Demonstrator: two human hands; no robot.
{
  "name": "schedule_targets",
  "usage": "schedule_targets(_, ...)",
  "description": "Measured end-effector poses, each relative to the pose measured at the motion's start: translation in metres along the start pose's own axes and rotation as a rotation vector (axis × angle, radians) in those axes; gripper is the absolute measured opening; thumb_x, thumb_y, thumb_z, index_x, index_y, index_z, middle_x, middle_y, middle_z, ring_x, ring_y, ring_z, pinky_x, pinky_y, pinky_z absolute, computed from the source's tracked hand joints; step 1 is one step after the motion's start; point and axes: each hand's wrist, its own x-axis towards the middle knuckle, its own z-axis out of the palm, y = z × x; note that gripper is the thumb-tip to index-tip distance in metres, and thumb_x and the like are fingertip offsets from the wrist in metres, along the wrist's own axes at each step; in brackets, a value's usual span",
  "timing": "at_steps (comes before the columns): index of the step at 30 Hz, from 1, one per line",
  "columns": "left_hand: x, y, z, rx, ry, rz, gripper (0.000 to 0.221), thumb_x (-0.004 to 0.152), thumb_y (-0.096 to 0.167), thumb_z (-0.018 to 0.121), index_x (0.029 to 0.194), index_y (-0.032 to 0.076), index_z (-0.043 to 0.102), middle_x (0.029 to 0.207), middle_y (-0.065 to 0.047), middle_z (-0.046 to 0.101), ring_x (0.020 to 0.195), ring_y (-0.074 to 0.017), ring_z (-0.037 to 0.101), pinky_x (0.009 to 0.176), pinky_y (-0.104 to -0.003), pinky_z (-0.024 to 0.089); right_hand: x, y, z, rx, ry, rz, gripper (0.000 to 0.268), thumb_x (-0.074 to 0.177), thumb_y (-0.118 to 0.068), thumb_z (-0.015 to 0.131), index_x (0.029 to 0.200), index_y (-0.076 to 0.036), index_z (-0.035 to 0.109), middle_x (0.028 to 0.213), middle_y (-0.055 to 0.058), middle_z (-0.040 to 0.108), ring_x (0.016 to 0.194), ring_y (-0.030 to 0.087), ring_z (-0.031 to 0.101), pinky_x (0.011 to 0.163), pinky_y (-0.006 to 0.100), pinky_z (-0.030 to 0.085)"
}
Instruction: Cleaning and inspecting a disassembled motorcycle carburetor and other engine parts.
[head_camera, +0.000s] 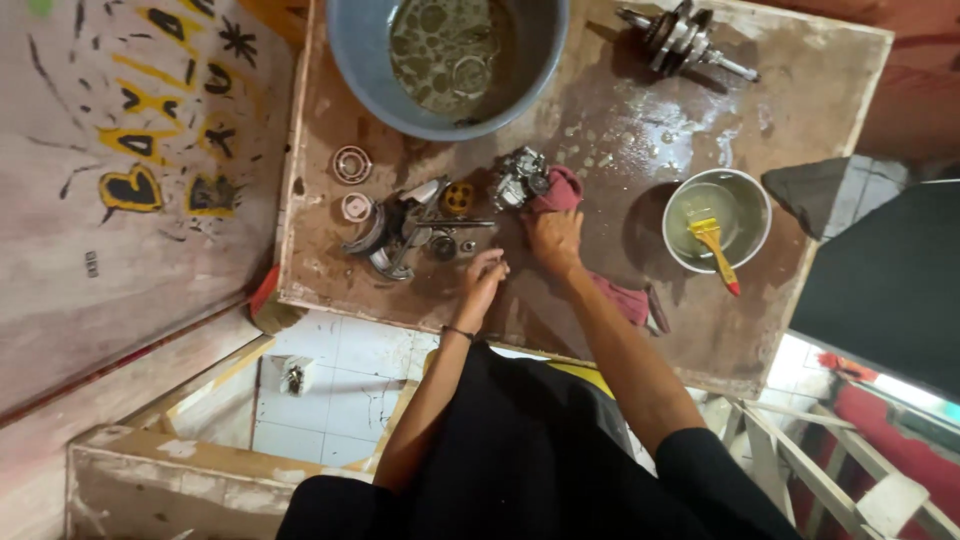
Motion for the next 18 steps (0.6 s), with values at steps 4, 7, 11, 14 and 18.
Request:
schedule_targets(4,0.012,0.083,0.007,0.395,0.088,0.272,0.03,0.095,0.009,0.072,0.123,0.002,0.067,0.107,-0.008,0.072,0.094,-0.0158,0.07,0.079,-0.03,0.058,0.043,0.032,0.048,-0.156,0.212,-0.124,0.067,0.1,-0.064,0.046,0.116,-0.005,0.073,0.124,0.019,0.069,0.123,0.038,0.056,0.098,0.048,0.041)
schedule_targets(7,0.022,0.139,0.026,0.421,0.099,0.034,0.049,0.093,0.016,0.07,0.138,0.005,0.054,0.095,-0.014,0.072,0.081,-0.0249,0.069,0.078,-0.035,0.055,0.039,0.043,0.041,-0.223,-0.049,-0.115,0.051,0.102,-0.054,0.05,0.103,-0.013,0.08,0.109,0.012,0.076,0.116,0.029,0.067,0.102,0.042,0.048)
schedule_targets(11,0.037,0.184,0.046,0.738,0.199,0.678,0.073,0.079,0.012,0.08,0.143,-0.001,0.046,0.126,-0.02,0.06,0.118,-0.0347,0.058,0.103,-0.044,0.045,-0.001,0.043,-0.004,0.125,0.105,0.019,0.045,0.095,-0.048,0.062,0.096,-0.007,0.08,0.094,0.017,0.076,0.095,0.034,0.073,0.082,0.043,0.056)
schedule_targets(14,0.035,0.166,0.055,0.676,0.226,0.5,0.064,0.086,0.016,0.079,0.142,0.003,0.049,0.128,-0.016,0.061,0.12,-0.0317,0.059,0.106,-0.043,0.048,-0.046,0.008,-0.086,0.836,0.094,0.207,0.054,0.105,-0.049,0.057,0.098,0.0,0.079,0.091,0.026,0.071,0.091,0.047,0.07,0.078,0.052,0.05)
schedule_targets(18,0.037,0.052,0.06,0.258,0.243,0.325,0.06,0.084,0.022,0.077,0.133,0.003,0.048,0.123,-0.011,0.063,0.114,-0.0286,0.063,0.098,-0.041,0.052,-0.041,-0.012,-0.112,1.039,0.365,-0.006,0.056,0.112,-0.038,0.033,0.116,-0.001,0.075,0.123,0.028,0.069,0.117,0.043,0.057,0.103,0.051,0.041)
